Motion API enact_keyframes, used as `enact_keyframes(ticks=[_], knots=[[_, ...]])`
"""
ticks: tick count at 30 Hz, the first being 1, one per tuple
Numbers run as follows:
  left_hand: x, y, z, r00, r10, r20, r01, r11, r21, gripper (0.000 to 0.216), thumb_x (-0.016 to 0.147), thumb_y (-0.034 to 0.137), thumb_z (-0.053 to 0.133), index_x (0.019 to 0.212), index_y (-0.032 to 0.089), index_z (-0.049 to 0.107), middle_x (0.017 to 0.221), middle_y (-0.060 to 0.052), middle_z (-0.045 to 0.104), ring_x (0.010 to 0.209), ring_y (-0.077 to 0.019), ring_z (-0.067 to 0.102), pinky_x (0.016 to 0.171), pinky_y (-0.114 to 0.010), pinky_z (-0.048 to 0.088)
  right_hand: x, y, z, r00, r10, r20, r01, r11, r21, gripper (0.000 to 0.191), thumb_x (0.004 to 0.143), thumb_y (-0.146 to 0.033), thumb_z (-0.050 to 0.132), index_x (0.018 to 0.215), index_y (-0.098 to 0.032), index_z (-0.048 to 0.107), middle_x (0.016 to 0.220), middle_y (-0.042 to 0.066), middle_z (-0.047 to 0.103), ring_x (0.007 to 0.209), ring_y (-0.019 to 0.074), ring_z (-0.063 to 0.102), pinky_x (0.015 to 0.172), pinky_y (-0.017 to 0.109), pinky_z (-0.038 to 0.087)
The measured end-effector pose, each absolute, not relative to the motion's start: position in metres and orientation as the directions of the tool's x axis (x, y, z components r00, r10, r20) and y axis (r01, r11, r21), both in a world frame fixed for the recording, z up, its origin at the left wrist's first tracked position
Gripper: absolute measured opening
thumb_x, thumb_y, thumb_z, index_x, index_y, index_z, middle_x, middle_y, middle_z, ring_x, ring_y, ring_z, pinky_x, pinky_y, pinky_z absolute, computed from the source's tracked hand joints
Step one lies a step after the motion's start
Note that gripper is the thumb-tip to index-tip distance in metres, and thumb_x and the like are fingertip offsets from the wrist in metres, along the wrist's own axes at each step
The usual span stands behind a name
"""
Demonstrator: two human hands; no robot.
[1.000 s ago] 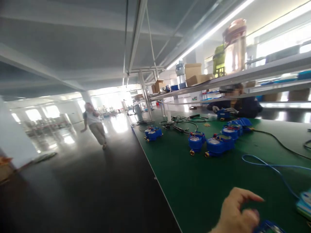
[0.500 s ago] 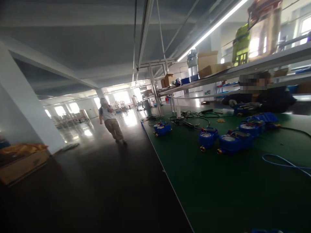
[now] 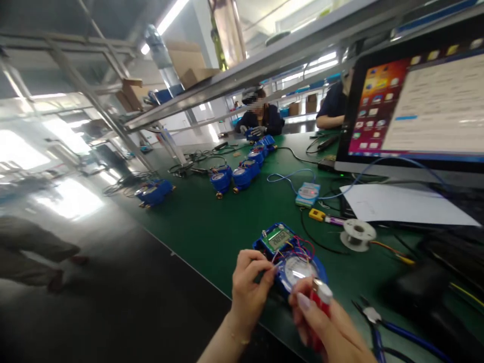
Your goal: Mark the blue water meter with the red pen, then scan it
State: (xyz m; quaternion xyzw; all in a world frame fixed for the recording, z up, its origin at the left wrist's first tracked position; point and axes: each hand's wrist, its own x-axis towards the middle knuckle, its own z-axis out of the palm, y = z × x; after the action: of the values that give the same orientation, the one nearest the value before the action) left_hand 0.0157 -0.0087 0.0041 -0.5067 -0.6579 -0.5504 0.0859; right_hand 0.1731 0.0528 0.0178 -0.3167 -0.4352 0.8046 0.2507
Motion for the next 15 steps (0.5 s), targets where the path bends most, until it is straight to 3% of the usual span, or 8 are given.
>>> enact_keyframes(ticks=[3, 6, 8, 11, 13, 15], knots=[[0.007, -0.011, 0.003, -0.561, 0.600, 0.570, 0.673, -0.070, 0.736, 0.008, 0.084, 0.021, 0.061, 0.076, 0.020, 0.063, 0.078, 0.000, 0.055, 0.077, -0.0138, 0.053, 0.070, -0.027, 0.043, 0.153, 0.029, 0.029, -0.776, 0.507, -0.376, -0.163, -0.736, -0.657, 0.044, 0.068, -0.058, 0.071, 0.087, -0.019, 0.060, 0.076, 0.003, 0.062, 0.065, 0.0134, 0.055, 0.060, 0.027, 0.045], [0.000, -0.011, 0.001, -0.601, 0.632, 0.490, 0.604, -0.043, 0.796, 0.010, 0.084, 0.023, 0.061, 0.074, 0.020, 0.062, 0.077, 0.001, 0.054, 0.076, -0.0130, 0.053, 0.070, -0.025, 0.043, 0.136, 0.021, 0.033, -0.845, 0.398, -0.357, -0.194, -0.851, -0.488, 0.039, 0.074, -0.054, 0.067, 0.094, -0.021, 0.059, 0.065, -0.001, 0.057, 0.056, 0.0098, 0.051, 0.057, 0.025, 0.046], [-0.003, -0.011, 0.000, -0.597, 0.647, 0.475, 0.593, -0.042, 0.804, 0.011, 0.084, 0.023, 0.061, 0.074, 0.020, 0.062, 0.078, 0.001, 0.054, 0.077, -0.0131, 0.053, 0.071, -0.025, 0.043, 0.128, 0.026, 0.034, -0.863, 0.345, -0.369, -0.209, -0.909, -0.361, 0.033, 0.082, -0.052, 0.059, 0.089, -0.020, 0.061, 0.052, -0.005, 0.046, 0.043, 0.0052, 0.038, 0.043, 0.017, 0.036], [-0.003, -0.010, -0.001, -0.591, 0.658, 0.466, 0.586, -0.047, 0.809, 0.011, 0.084, 0.023, 0.061, 0.073, 0.021, 0.061, 0.077, 0.002, 0.055, 0.078, -0.0129, 0.053, 0.072, -0.025, 0.042, 0.118, 0.036, 0.037, -0.886, 0.203, -0.417, -0.153, -0.977, -0.152, 0.057, 0.092, -0.058, 0.031, 0.063, -0.016, 0.055, 0.041, -0.007, 0.027, 0.032, 0.0025, 0.018, 0.031, 0.013, 0.013], [-0.003, -0.010, 0.000, -0.590, 0.659, 0.466, 0.582, -0.052, 0.811, 0.012, 0.084, 0.021, 0.061, 0.073, 0.021, 0.061, 0.077, 0.002, 0.054, 0.077, -0.0126, 0.053, 0.071, -0.025, 0.042, 0.112, 0.041, 0.042, -0.889, 0.122, -0.441, -0.103, -0.992, -0.067, 0.068, 0.091, -0.063, 0.020, 0.050, -0.016, 0.044, 0.038, -0.007, 0.020, 0.030, 0.0021, 0.013, 0.029, 0.013, 0.007], [-0.003, -0.010, 0.000, -0.591, 0.658, 0.467, 0.579, -0.056, 0.813, 0.012, 0.084, 0.020, 0.061, 0.072, 0.021, 0.061, 0.076, 0.002, 0.054, 0.077, -0.0124, 0.053, 0.071, -0.024, 0.042, 0.107, 0.041, 0.048, -0.875, 0.104, -0.473, -0.092, -0.995, -0.049, 0.069, 0.090, -0.065, 0.020, 0.045, -0.016, 0.039, 0.036, -0.007, 0.019, 0.029, 0.0023, 0.013, 0.029, 0.013, 0.006]])
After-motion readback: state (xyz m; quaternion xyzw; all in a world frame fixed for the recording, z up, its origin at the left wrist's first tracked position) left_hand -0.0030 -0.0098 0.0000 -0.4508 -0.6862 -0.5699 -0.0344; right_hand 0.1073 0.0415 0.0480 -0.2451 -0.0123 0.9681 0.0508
